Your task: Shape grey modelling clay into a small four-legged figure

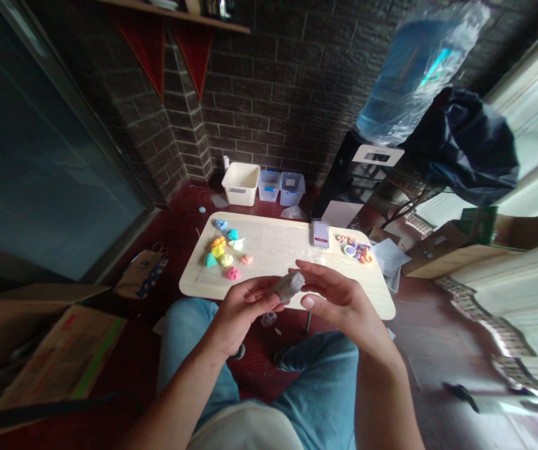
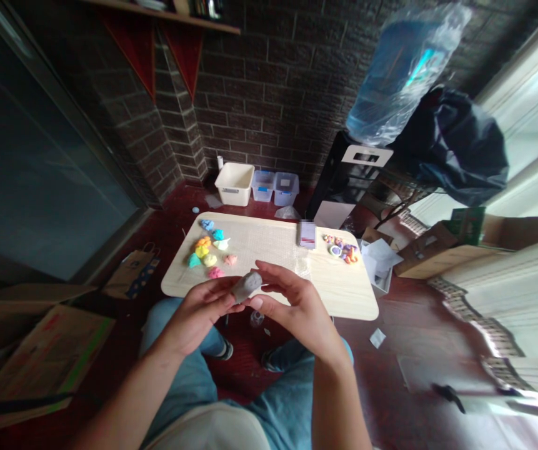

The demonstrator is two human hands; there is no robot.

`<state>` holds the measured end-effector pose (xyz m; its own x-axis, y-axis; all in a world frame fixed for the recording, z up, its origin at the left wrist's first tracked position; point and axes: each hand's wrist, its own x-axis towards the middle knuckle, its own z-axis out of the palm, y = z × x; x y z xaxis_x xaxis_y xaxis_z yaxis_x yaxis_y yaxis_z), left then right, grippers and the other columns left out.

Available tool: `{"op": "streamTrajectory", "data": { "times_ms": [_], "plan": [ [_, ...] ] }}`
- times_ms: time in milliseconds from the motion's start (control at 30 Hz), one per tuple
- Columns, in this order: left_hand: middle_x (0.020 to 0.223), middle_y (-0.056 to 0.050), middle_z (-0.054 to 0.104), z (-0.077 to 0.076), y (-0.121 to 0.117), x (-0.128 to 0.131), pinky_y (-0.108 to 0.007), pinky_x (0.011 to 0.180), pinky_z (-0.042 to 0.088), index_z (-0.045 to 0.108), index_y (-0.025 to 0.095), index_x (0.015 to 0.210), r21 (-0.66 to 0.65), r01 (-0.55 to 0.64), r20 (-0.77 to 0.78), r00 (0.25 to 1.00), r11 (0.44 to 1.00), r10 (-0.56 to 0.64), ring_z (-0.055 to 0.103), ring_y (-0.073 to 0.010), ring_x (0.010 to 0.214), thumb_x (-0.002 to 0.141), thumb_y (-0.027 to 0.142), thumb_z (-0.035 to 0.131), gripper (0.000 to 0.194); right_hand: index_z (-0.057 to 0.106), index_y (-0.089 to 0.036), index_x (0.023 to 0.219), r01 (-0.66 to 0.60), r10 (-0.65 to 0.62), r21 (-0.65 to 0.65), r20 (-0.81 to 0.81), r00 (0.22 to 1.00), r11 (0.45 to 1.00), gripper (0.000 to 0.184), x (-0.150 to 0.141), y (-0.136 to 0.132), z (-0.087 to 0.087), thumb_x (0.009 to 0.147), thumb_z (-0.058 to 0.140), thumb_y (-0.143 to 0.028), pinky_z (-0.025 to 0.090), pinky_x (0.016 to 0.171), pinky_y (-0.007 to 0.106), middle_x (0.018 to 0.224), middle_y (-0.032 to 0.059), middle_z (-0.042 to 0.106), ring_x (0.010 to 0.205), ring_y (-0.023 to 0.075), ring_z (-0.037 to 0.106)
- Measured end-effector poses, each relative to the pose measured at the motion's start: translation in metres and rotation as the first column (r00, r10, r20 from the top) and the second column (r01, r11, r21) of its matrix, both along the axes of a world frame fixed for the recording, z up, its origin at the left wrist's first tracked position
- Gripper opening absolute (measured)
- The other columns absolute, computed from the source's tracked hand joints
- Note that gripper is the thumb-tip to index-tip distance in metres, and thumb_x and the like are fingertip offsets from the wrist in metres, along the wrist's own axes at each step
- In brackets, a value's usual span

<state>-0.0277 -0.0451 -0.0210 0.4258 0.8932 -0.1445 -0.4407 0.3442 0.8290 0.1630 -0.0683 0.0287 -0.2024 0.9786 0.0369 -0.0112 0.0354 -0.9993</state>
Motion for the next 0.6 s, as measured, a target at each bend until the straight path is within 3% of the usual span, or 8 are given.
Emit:
{"op": "streamTrajectory", "data": {
  "times_ms": [133, 367, 500, 600],
  "plan": [
    [0.109, -0.006, 0.075, 0.003, -0.003, 0.002, -0.026, 0.087, 0.056, 0.071, 0.018, 0.107, 0.112, -0.102, -0.123, 0.986, 0.988, 0.116, 0.070, -0.0195, 0.100, 0.071, 0.022, 0.081, 0.038, 0.065, -0.028, 0.123, 0.051, -0.051, -0.005, 0.072, 0.996, 0.999, 0.049, -0.003, -0.001, -0.005, 0.076, 0.078, -0.037, 0.051, 0.100, 0.046, 0.126, 0.0064, 0.068, 0.111, 0.0251, 0.065],
    [0.105, -0.002, 0.077, 0.006, -0.008, 0.002, -0.024, 0.086, 0.059, 0.072, 0.022, 0.106, 0.160, -0.152, -0.091, 0.982, 0.975, 0.168, 0.073, -0.0174, 0.096, 0.068, 0.020, 0.083, 0.040, 0.068, -0.032, 0.118, 0.107, -0.136, 0.127, 0.248, 0.959, 0.986, 0.040, -0.009, -0.009, 0.000, 0.079, 0.076, -0.034, 0.054, 0.096, 0.040, 0.112, 0.0013, 0.074, 0.106, 0.0228, 0.067],
    [0.107, 0.000, 0.076, 0.005, -0.009, 0.001, -0.022, 0.083, 0.060, 0.073, 0.024, 0.104, 0.191, -0.135, -0.100, 0.983, 0.972, 0.157, 0.073, -0.0158, 0.095, 0.069, 0.018, 0.082, 0.038, 0.067, -0.033, 0.120, 0.093, -0.103, 0.064, 0.195, 0.975, 0.994, 0.041, -0.008, -0.015, 0.003, 0.080, 0.075, -0.031, 0.061, 0.075, 0.031, 0.118, 0.0022, 0.071, 0.098, 0.0206, 0.070],
    [0.108, 0.001, 0.075, 0.005, -0.010, 0.001, -0.021, 0.084, 0.059, 0.071, 0.024, 0.104, 0.283, -0.152, -0.125, 0.973, 0.947, 0.194, 0.071, -0.0145, 0.097, 0.069, 0.016, 0.082, 0.037, 0.066, -0.034, 0.122, 0.053, -0.054, 0.021, 0.086, 0.995, 0.998, 0.043, -0.004, -0.015, 0.001, 0.080, 0.075, -0.030, 0.060, 0.085, 0.032, 0.126, 0.0022, 0.068, 0.108, 0.0206, 0.067]
  ]
}}
